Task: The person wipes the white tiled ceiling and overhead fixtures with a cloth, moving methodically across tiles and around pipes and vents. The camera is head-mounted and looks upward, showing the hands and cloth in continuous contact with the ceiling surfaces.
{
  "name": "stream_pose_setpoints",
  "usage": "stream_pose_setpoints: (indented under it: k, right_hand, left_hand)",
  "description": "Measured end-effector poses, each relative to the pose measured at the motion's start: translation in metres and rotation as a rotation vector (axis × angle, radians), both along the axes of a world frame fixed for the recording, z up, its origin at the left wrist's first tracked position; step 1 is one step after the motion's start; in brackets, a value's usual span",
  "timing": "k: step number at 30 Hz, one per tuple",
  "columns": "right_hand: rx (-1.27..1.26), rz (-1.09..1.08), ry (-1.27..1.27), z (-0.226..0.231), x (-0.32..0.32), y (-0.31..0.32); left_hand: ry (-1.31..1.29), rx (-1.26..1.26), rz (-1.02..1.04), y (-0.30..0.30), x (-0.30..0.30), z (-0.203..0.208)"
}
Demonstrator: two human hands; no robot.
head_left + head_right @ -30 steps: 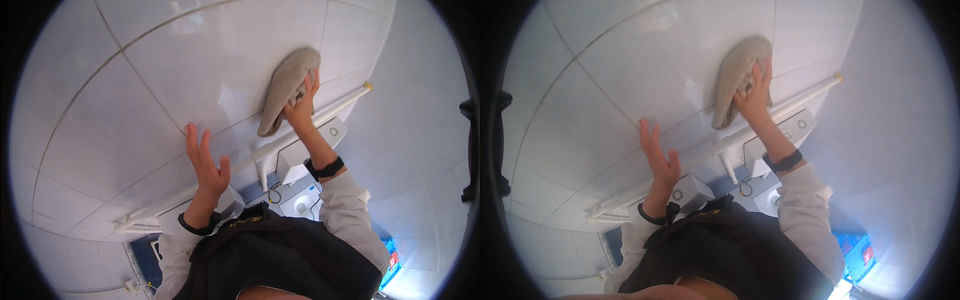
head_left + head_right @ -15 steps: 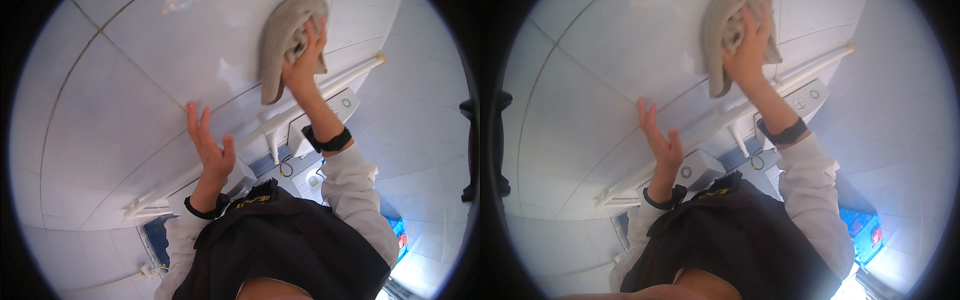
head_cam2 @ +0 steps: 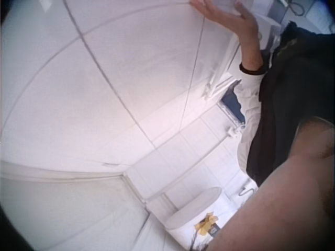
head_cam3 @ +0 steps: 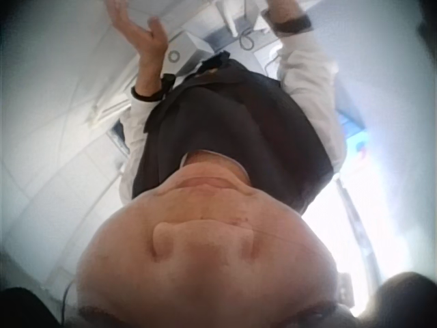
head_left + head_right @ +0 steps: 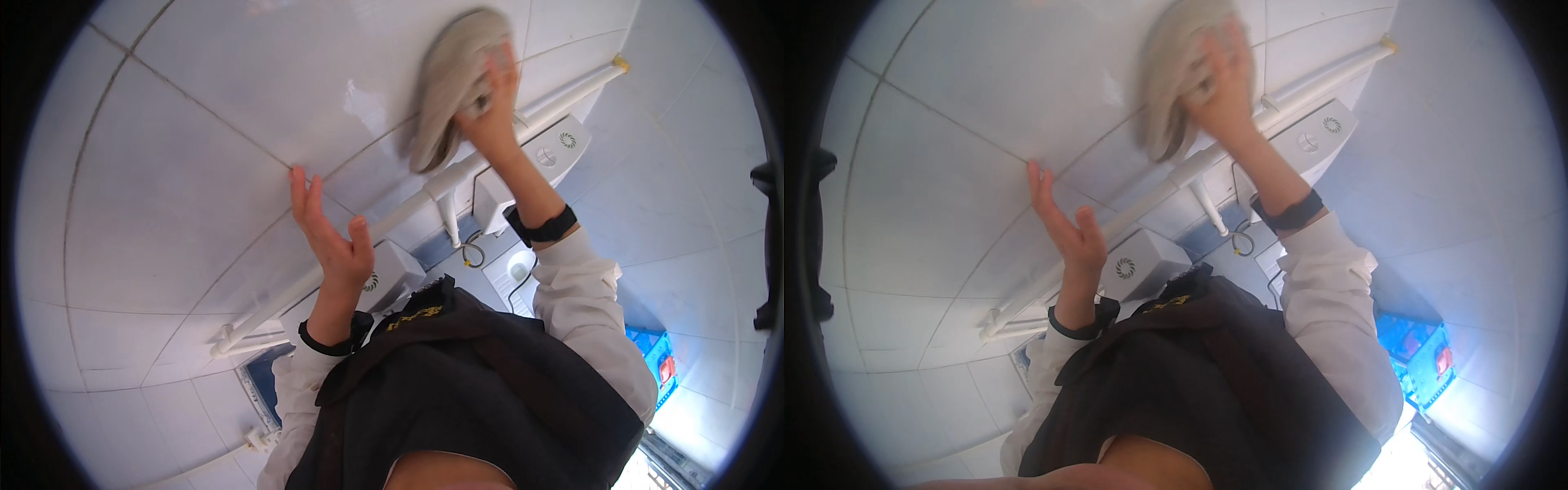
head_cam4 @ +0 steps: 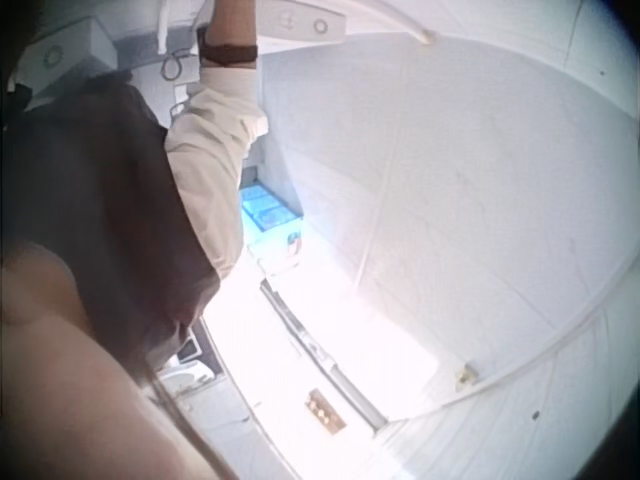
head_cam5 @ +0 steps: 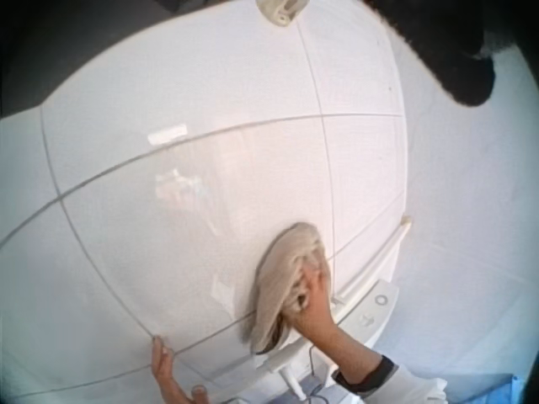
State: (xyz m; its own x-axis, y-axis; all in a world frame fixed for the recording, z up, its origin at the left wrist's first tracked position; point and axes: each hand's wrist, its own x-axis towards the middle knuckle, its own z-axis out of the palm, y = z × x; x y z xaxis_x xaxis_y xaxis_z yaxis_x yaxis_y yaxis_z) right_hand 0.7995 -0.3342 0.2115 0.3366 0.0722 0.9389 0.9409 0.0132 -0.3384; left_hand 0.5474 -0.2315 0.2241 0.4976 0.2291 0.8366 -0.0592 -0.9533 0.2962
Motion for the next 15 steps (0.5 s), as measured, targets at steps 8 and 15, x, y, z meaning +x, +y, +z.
stream_pose_setpoints:
  k: [8, 15]
  right_hand:
    - [0.165, 0.040, 0.417, -0.025, -0.024, 0.012]
    - [-0.022, 0.119, 0.289, -0.045, -0.062, 0.018]
  left_hand:
    - [0.014, 0.005, -0.010, -0.005, -0.002, -0.002]
    - [0.036, 0.000, -0.001, -0.003, -0.006, -0.006]
